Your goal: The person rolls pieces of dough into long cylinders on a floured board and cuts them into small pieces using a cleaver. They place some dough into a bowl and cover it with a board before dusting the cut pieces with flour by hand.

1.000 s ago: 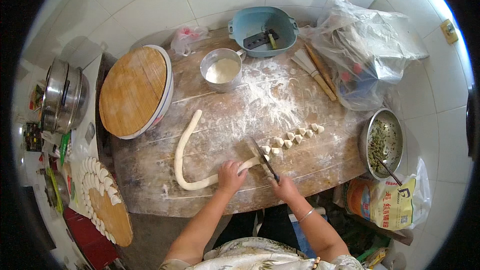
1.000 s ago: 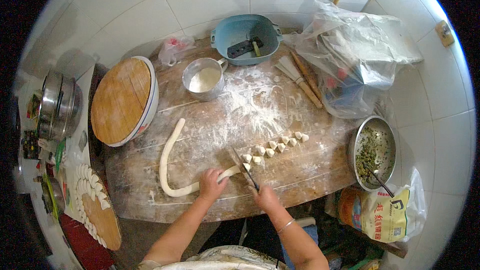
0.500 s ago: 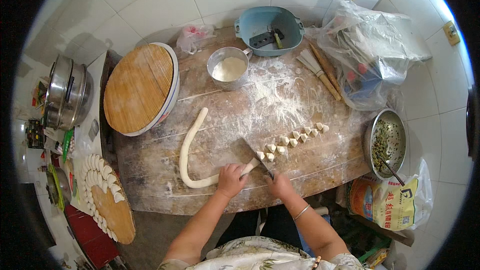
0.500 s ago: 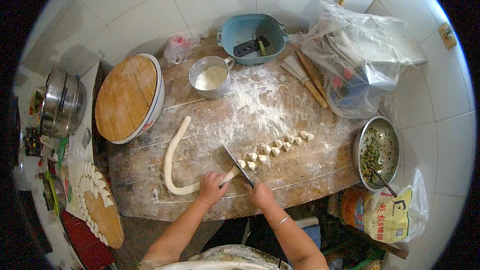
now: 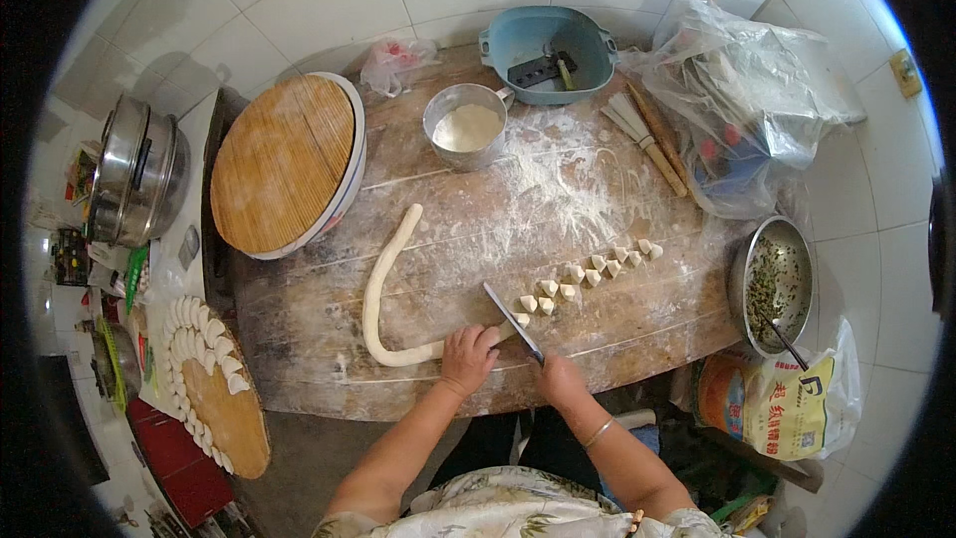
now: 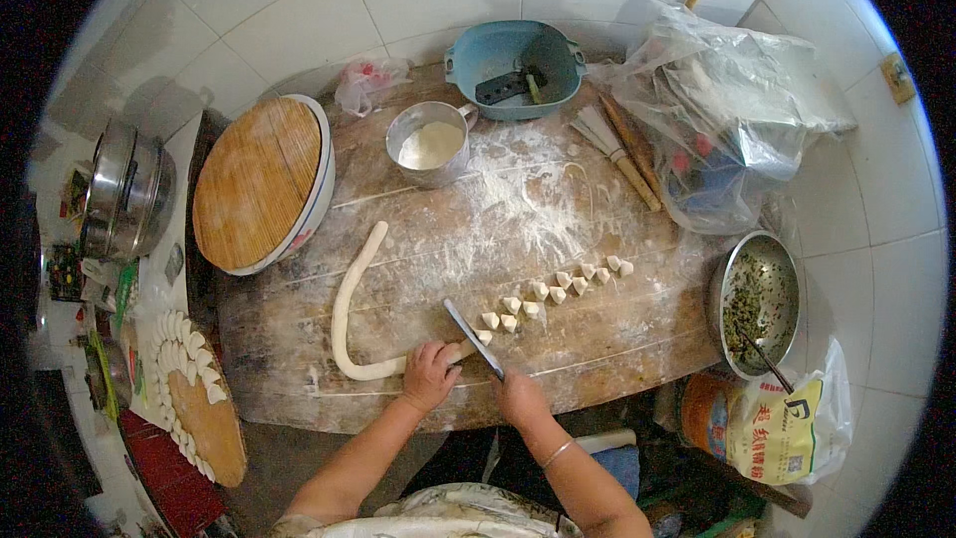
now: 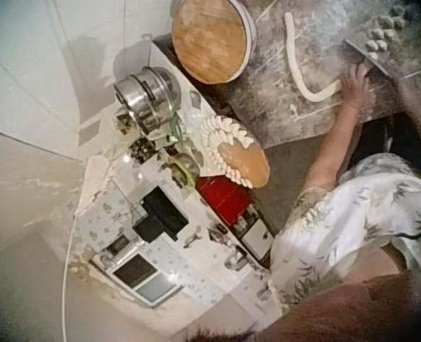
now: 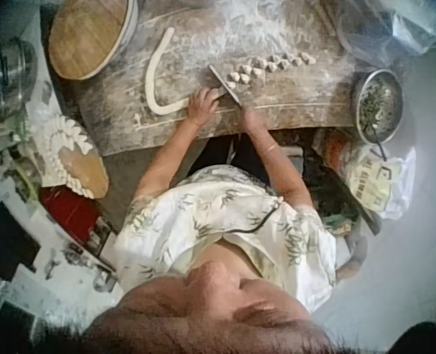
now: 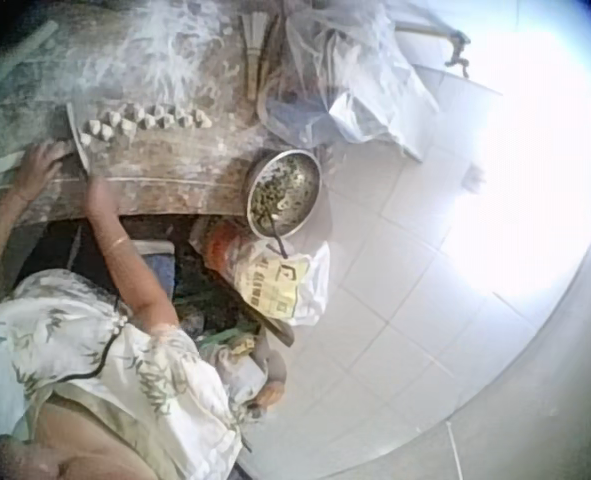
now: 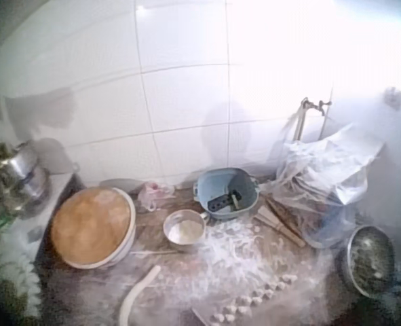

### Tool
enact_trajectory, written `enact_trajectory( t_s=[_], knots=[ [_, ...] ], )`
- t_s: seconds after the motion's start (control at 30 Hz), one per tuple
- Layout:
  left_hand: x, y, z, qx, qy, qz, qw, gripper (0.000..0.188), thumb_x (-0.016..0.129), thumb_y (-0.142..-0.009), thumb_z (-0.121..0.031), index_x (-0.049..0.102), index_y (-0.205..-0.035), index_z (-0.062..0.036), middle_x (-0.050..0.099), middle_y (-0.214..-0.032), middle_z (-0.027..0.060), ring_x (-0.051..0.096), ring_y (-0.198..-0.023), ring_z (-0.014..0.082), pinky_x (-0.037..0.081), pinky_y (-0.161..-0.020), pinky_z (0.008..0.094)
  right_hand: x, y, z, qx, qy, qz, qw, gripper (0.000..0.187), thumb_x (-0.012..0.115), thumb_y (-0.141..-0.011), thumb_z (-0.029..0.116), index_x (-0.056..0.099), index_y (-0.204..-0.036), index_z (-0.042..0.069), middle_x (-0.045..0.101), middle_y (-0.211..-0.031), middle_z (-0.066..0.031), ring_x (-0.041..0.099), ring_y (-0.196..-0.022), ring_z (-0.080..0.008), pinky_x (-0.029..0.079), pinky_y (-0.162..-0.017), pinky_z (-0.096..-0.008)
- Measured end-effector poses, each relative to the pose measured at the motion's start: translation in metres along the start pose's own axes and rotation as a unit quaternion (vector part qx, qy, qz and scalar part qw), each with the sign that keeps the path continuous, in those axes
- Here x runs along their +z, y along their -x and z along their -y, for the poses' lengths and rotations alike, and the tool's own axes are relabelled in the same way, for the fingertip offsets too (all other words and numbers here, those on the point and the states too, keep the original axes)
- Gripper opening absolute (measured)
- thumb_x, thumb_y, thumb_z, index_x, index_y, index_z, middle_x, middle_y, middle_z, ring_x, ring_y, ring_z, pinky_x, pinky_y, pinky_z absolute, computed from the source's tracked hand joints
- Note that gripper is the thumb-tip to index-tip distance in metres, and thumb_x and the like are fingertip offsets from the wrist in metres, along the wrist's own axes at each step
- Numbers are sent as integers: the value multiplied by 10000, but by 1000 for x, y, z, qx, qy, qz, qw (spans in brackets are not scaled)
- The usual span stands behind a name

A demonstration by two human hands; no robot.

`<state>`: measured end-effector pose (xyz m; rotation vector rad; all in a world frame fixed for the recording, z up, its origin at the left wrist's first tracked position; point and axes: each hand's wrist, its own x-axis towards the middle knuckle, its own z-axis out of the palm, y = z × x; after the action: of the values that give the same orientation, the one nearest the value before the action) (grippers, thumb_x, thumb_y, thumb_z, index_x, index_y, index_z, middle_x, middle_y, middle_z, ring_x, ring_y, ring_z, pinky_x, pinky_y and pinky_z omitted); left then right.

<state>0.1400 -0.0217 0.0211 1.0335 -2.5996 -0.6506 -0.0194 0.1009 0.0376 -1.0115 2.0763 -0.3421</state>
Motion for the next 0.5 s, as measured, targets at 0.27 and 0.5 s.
enact_trajectory(
  t_s=[0.27, 0.5],
  knots=[
    [-4, -9, 18, -100, 22, -8, 995, 280, 737, -703, -223, 677, -924, -63, 590, -915, 99, 559, -915, 304, 437, -799, 438, -23, -4, 5, -4, -74, 49, 996, 334, 647, -866, 300, 585, -878, -28, 612, -794, -293, 593, -771, -470, 467, -649, -513],
    [-2, -5, 27, -63, 14, -24, 998, 302, 742, -693, -222, 676, -941, -64, 593, -913, 97, 560, -904, 304, 440, -796, 432, -6, -1, 15, -15, -29, 40, 999, 323, 619, -880, 309, 608, -860, -13, 612, -761, -271, 591, -751, -469, 455, -636, -511]
  ],
)
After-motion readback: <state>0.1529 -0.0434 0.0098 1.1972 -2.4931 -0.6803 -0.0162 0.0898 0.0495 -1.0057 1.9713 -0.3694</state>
